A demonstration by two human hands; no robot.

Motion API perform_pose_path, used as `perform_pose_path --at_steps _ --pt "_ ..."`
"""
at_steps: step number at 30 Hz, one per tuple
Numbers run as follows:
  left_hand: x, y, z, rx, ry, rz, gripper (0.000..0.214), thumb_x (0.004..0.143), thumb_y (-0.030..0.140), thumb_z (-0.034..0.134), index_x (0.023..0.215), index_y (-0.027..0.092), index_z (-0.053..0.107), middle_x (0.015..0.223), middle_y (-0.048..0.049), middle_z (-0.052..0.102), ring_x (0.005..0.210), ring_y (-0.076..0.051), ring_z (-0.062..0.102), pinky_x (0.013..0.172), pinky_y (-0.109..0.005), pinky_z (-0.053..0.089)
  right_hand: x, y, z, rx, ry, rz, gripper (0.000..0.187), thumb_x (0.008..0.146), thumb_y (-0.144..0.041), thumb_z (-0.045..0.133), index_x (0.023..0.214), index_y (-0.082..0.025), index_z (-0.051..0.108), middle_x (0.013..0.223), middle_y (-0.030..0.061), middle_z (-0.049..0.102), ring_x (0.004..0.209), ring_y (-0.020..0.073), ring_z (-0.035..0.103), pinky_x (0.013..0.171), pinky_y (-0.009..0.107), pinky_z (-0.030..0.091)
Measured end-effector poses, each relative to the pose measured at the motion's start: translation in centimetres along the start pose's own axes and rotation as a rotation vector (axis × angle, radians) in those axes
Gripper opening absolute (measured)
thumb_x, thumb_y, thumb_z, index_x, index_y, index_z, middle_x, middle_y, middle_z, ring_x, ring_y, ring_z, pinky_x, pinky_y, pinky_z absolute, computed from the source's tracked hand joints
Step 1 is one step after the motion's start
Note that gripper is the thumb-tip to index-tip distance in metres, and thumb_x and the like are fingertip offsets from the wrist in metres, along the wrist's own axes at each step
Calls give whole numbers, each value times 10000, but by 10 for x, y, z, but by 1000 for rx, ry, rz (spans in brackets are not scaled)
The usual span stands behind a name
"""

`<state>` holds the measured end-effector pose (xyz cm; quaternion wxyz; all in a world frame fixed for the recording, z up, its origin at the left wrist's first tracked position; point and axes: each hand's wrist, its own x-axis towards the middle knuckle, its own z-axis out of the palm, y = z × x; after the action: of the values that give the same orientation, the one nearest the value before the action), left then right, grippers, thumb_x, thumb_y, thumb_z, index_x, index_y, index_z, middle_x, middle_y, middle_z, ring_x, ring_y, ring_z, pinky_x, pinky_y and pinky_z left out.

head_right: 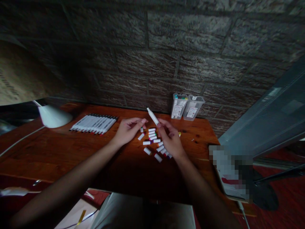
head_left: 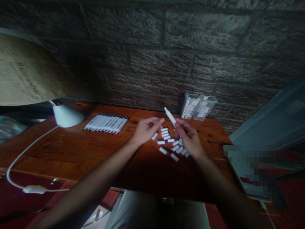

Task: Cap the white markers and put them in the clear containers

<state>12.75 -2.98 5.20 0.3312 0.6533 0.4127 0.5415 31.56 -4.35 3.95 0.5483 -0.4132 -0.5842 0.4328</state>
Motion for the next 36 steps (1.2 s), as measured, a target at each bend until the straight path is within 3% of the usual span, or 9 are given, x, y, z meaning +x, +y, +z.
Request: perform_pose_path --at_steps 4,8,10,15,18,22,29,32,36 --pt "-2 2 2 -58 -55 -43 302 802 467 696 749 172 732 602 0 658 550 -128 577 563 -247 444 -3 2 11 71 -9 -8 288 789 -472 712 886 -229 591 822 -3 653 695 139 597 674 273 494" --pt "0 1 1 -135 -61 -95 276 777 442 726 743 168 718 592 16 625 547 -117 555 565 -243 434 -3 7 13 25 -78 13 286 800 -484 697 870 -225 598 838 13 686 760 167 648 719 294 513" --pt "3 -1 0 -153 -2 -97 268 766 436 736 753 169 708 590 27 602 529 -105 525 542 -236 414 -1 11 10 -109 -60 -51 260 852 -476 637 913 -224 617 901 32 704 826 182 662 762 307 509" --pt "11 -7 -6 -223 194 -114 314 761 478 721 719 178 637 644 20 604 587 -112 556 578 -234 471 1 18 10 -750 -56 -151 212 921 -398 539 948 -227 661 975 70 725 914 226 660 823 345 472" --pt "14 -7 -9 -292 200 -161 352 751 523 719 758 186 619 725 -1 659 636 -132 608 603 -254 519 0 17 18 -975 -28 -112 328 883 -520 572 970 -213 648 980 109 725 928 282 663 809 381 461" --pt "14 -6 -9 -312 185 -185 385 752 551 717 767 182 611 743 -16 676 609 -124 608 569 -242 516 0 13 28 -1092 -25 -29 436 820 -587 624 997 -188 606 960 146 720 938 340 668 809 422 448" --pt "15 -9 -9 -338 185 -220 416 770 587 683 818 190 568 717 13 616 580 -116 592 551 -255 539 5 18 24 -996 -27 10 242 805 -361 651 983 -206 593 944 110 735 893 267 691 788 369 476" --pt "15 -9 -11 -407 132 -263 396 795 568 664 900 205 546 707 30 616 496 -93 552 463 -218 470 10 19 14 -733 9 -26 277 772 -363 678 980 -190 617 968 107 729 878 245 691 790 360 501" --pt "12 -6 -12 -401 -66 -246 376 818 548 645 968 209 580 634 45 572 379 -38 357 362 -166 233 15 13 -6 -189 19 22 364 707 -362 737 1016 -182 671 906 62 739 830 200 694 776 340 529"
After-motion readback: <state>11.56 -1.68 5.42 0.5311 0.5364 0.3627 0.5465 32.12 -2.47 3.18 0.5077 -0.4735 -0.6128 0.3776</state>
